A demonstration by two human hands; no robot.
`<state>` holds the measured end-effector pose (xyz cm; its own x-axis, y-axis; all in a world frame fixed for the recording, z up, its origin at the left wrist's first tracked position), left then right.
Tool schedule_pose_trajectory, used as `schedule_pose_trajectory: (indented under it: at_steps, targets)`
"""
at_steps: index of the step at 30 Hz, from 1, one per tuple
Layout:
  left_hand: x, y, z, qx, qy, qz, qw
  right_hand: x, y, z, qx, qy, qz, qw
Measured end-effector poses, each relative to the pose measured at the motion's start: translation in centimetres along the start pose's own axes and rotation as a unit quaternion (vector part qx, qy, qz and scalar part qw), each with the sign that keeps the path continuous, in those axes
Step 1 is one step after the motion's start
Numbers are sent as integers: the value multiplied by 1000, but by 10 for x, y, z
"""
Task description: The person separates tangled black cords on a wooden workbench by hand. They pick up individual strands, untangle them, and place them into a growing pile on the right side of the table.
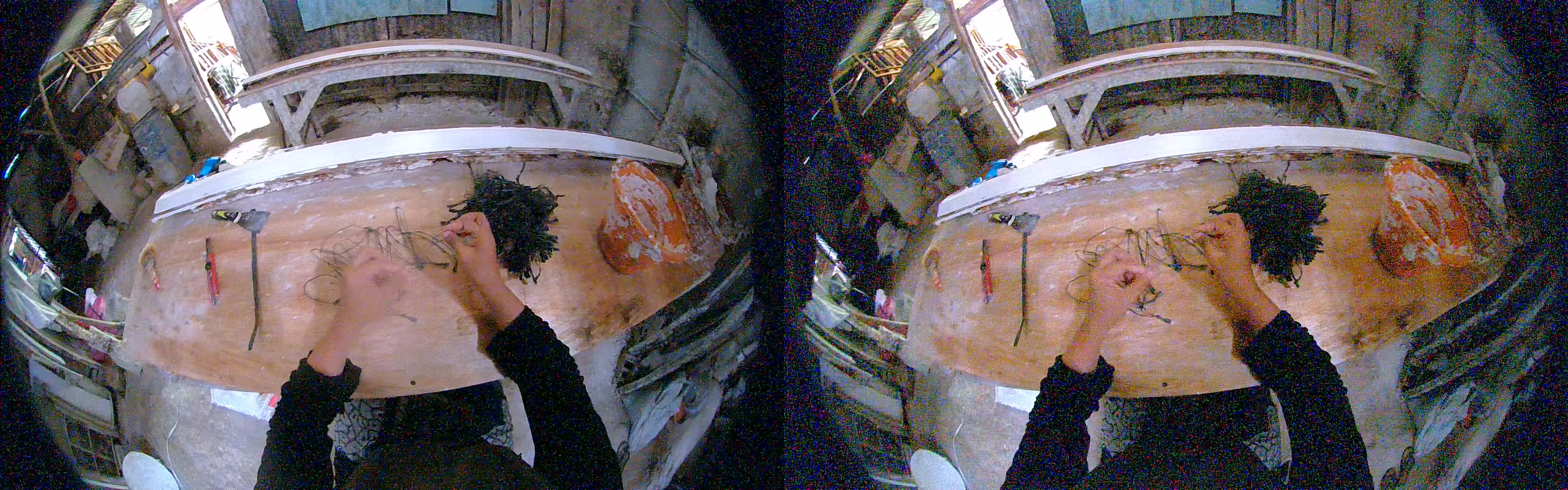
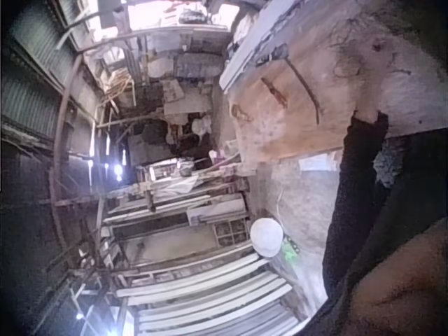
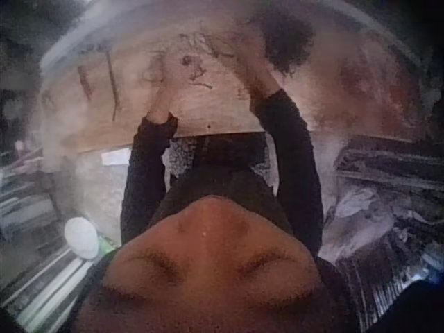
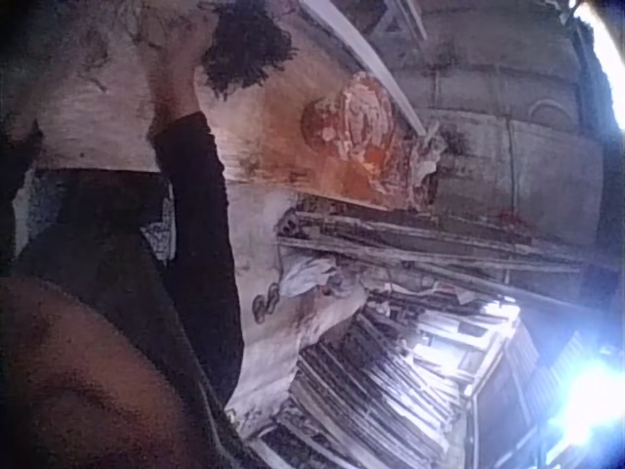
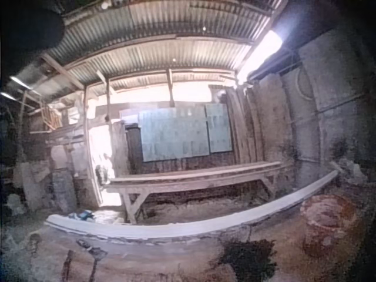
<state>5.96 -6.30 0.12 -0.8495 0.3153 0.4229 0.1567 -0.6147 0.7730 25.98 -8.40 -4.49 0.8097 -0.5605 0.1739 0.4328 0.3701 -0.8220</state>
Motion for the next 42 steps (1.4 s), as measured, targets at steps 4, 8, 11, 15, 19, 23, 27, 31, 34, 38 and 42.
schedule_pose_trajectory:
  at_steps: [4, 8, 11, 15, 19, 23, 27, 31, 34, 38, 42]
  targets:
    - [25, -16, 13, 55, 131, 83, 986, 5, -24, -3, -159, -176, 222, 946]
    - [30, -42, 16, 24, 176, 64, 982, -6, -79, -20, -117, -356, 308, 875]
    - [18, -51, 15, 38, 166, -18, 985, -10, -88, -24, -58, -414, 283, 863]
    - [15, -43, 16, 85, 164, -40, 982, -4, -81, -23, -133, -424, 291, 847]
    - [12, -37, 16, 0, 108, 48, 993, -6, -78, -22, -122, -362, 291, 877]
    - [0, -30, 11, -23, 10, 53, 998, -9, -56, -17, -85, -258, 206, 940]
    - [-19, -21, 4, -89, -85, -13, 992, -9, -35, -11, -95, -99, 141, 980]
    - [-39, -17, -14, 2, -257, -179, 950, -1, -17, -6, -127, -48, 113, 984]
    - [-39, 12, -21, 104, -253, -320, 907, -1, -27, -7, -124, -44, 78, 988]
    - [-37, 8, -20, 80, -260, -278, 921, 3, -15, -1, -47, -53, -9, 997]
    - [-37, -10, -20, 32, -233, -238, 942, -3, -27, -1, -95, -54, -7, 994]
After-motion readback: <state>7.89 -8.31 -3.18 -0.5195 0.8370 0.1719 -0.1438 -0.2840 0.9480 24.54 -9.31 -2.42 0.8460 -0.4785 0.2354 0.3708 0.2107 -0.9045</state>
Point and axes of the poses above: each hand's wrist, its own z-axis towards the middle knuckle, its own x-axis out of the back of the hand, y = z × x, the point moved 1 cm from there along z, towards the middle knuckle, and after that the axes turned 4 degrees about -y, right-handed, at the moved point
